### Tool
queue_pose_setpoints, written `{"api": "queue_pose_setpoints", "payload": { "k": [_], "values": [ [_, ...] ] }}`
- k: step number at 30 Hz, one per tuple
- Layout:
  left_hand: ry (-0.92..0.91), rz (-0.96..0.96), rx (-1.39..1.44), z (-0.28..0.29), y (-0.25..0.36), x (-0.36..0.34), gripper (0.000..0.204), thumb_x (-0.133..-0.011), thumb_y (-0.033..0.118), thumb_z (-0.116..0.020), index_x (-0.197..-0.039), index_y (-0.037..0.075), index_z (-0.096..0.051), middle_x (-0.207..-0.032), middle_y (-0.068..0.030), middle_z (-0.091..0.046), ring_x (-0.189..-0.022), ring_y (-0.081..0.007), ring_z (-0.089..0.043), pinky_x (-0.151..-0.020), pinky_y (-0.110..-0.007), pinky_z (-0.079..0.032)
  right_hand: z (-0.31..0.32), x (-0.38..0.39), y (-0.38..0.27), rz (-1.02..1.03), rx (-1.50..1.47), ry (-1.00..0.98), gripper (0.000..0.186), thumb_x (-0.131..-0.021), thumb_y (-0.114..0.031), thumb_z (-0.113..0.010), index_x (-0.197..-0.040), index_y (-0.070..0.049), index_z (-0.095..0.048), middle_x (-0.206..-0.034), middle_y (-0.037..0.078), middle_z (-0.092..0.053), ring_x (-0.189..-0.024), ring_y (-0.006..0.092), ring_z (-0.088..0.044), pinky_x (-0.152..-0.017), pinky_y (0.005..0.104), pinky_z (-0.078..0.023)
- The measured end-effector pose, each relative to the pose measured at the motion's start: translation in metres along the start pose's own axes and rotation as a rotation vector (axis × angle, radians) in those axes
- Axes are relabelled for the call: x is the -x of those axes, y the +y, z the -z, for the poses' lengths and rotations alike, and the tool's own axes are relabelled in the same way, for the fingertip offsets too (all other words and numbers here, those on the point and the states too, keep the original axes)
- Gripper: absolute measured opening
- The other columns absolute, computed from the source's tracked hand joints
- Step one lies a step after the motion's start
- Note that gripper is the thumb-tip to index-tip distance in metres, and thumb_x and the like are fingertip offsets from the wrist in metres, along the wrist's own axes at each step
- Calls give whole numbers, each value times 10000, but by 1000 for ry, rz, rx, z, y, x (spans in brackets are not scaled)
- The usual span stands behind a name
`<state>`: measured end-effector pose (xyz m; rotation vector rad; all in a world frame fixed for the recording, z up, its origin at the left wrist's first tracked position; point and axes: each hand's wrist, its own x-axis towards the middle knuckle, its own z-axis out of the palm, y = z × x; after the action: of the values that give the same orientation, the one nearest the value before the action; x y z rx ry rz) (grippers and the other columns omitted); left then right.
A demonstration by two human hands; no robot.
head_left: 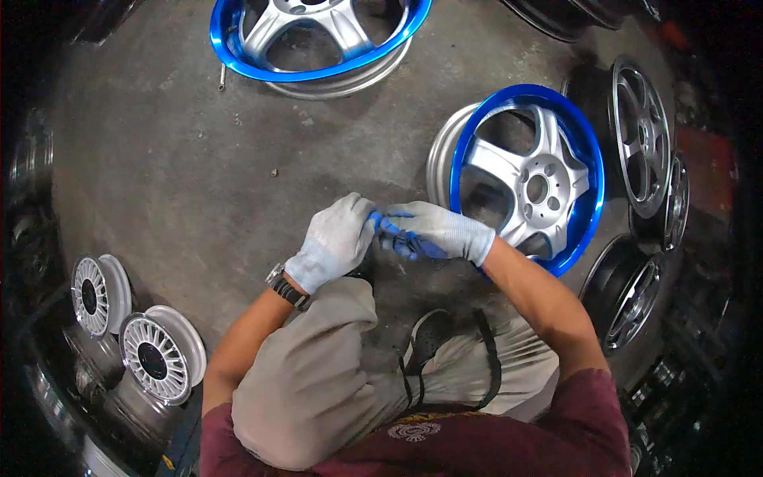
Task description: The person cleans and installs components onto a blue-rimmed wheel by hand and using a wrench while sitting on the floor.
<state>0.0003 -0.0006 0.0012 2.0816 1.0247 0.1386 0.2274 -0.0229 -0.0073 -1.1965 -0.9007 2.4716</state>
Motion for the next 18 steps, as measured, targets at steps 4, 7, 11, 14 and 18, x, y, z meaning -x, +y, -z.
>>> {"api": "queue_pose_setpoints", "payload": {
  "k": [4, 7, 11, 14, 18],
  "values": [
    [2, -51, -36, -9, -9, 9, 188, -914, 65, -568, -1099, 35, -585, -1087, -196, -629, -990, -411, -624, -801, -499, -519, 1, -13, 7, -76, 115, -53, 402, -1000, -385, -604, -1171, -27, -664, -838, 56, -676, -678, 133, -582, -657, 296, -497],
    [11, -16, 9, -16, -17, 15, 179, -931, 87, -557, -1099, 33, -585, -1066, -212, -639, -960, -421, -631, -794, -508, -516, -18, -16, 16, 65, 510, 214, 363, -991, -341, -604, -1145, -19, -671, -801, 152, -695, -754, 262, -673, -725, 390, -535],
    [-117, 110, 11, -18, -12, 7, 189, -956, 116, -532, -1111, 23, -587, -1002, -234, -650, -941, -437, -634, -807, -518, -511, -37, -10, 13, 154, 850, 383, 238, -962, -215, -574, -1046, -8, -658, -894, 257, -695, -963, 431, -673, -839, 486, -530],
    [-176, 257, 17, -29, -20, 4, 239, -1002, 160, -493, -1151, 10, -602, -993, -252, -664, -973, -448, -637, -846, -505, -513, -32, -25, 35, 294, 1296, 487, 209, -960, -165, -545, -1049, 2, -635, -932, 259, -692, -950, 438, -672, -842, 492, -530],
    [45, 222, 343, -42, -39, 9, 270, -1020, 248, -487, -1069, 15, -613, -1089, -246, -663, -992, -463, -622, -818, -536, -507, -28, -31, 34, 353, 1431, 540, 229, -981, -179, -540, -1086, 3, -630, -939, 230, -698, -917, 414, -686, -803, 480, -541]
  ]
}}
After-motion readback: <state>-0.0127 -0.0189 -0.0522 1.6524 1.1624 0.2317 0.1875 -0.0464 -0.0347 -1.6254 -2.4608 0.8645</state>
